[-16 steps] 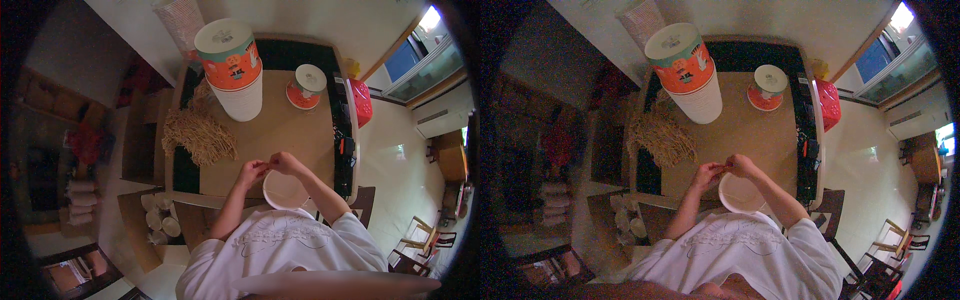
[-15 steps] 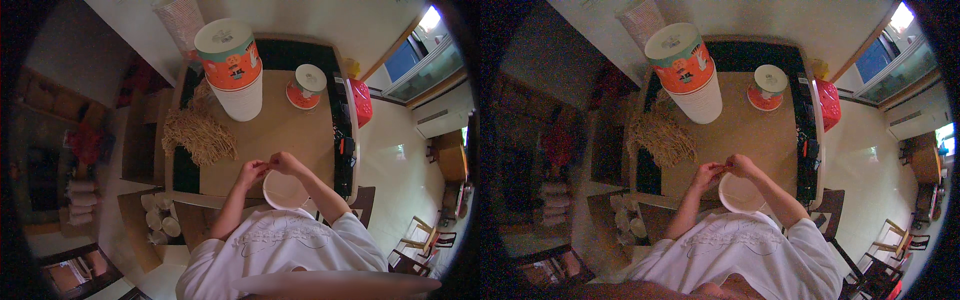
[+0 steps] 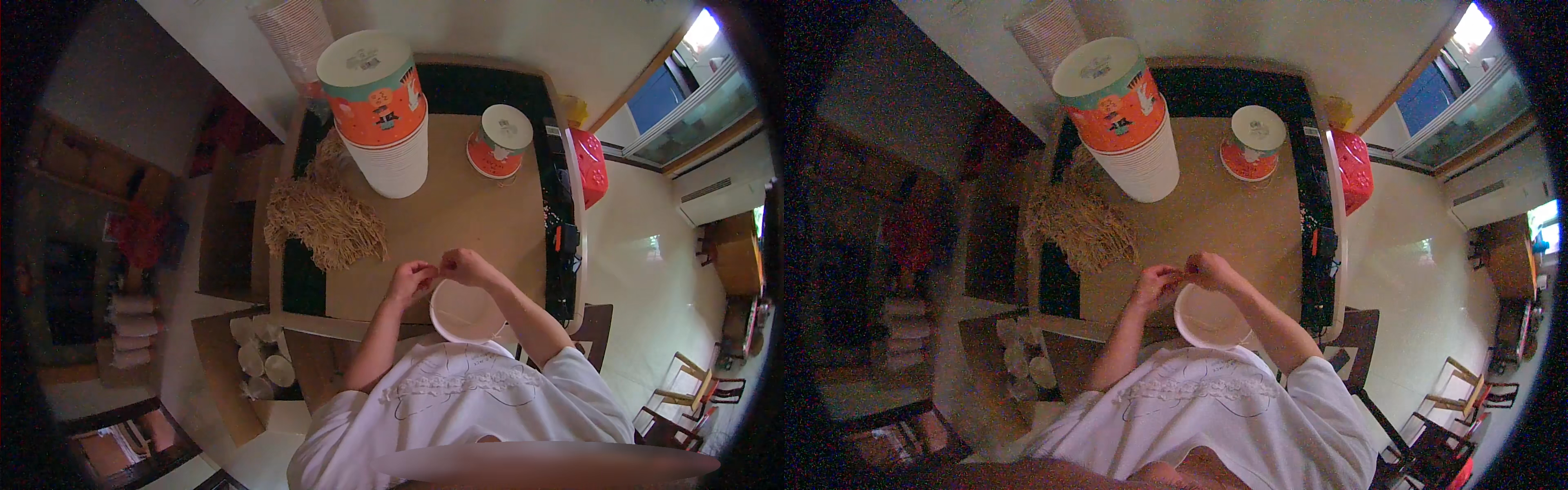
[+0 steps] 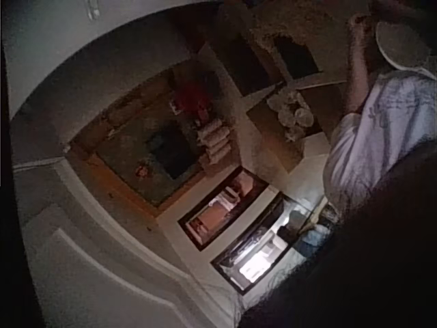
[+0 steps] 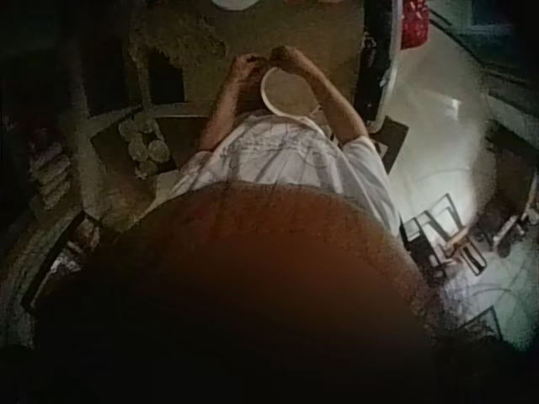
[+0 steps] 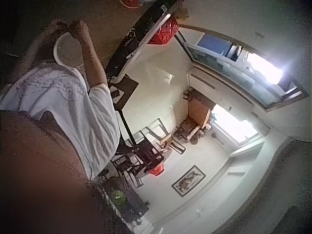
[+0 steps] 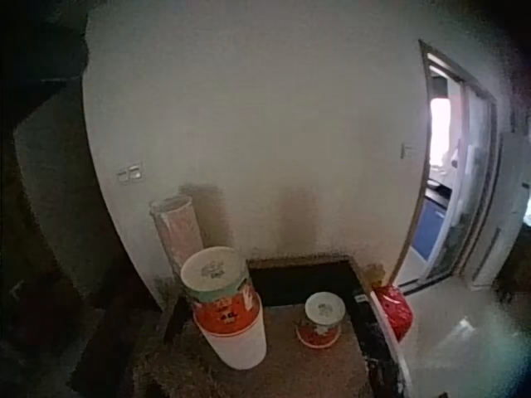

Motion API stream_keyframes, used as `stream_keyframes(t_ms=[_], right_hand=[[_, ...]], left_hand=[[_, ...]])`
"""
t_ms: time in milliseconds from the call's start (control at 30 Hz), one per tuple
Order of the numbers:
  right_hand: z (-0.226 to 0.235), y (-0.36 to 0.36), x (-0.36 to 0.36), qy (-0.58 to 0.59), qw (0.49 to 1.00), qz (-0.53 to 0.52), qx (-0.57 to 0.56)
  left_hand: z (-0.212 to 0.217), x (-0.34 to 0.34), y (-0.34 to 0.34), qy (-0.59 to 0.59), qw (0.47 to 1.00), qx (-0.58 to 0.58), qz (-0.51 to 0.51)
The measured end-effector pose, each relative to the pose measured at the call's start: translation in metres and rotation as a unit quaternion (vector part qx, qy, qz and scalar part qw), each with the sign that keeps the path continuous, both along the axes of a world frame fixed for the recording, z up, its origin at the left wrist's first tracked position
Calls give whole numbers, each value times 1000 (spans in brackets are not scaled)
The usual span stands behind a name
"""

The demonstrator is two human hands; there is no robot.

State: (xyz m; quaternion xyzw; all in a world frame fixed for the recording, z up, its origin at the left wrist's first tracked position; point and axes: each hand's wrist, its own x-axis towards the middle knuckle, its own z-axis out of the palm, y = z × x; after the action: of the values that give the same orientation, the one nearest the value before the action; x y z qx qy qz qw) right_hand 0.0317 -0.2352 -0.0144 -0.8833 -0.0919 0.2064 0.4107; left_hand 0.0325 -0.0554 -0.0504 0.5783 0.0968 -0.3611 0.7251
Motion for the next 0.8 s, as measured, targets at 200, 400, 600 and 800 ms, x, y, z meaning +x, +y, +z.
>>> stream_keyframes(t_ms=[200, 400, 600, 800], right_hand=[[-3, 0, 1, -23, 999, 7, -23], [-4, 0, 2, -5, 1000, 10, -27], [-9, 4, 4, 3, 997, 16, -78], [-2, 6, 3, 33, 996, 5, -83]], left_hand=[[11, -5, 2, 32, 998, -53, 32], [8, -5, 0, 24, 999, -31, 23], [2, -7, -6, -26, 998, 47, 16], [-14, -8, -11, -58, 995, 64, 43]])
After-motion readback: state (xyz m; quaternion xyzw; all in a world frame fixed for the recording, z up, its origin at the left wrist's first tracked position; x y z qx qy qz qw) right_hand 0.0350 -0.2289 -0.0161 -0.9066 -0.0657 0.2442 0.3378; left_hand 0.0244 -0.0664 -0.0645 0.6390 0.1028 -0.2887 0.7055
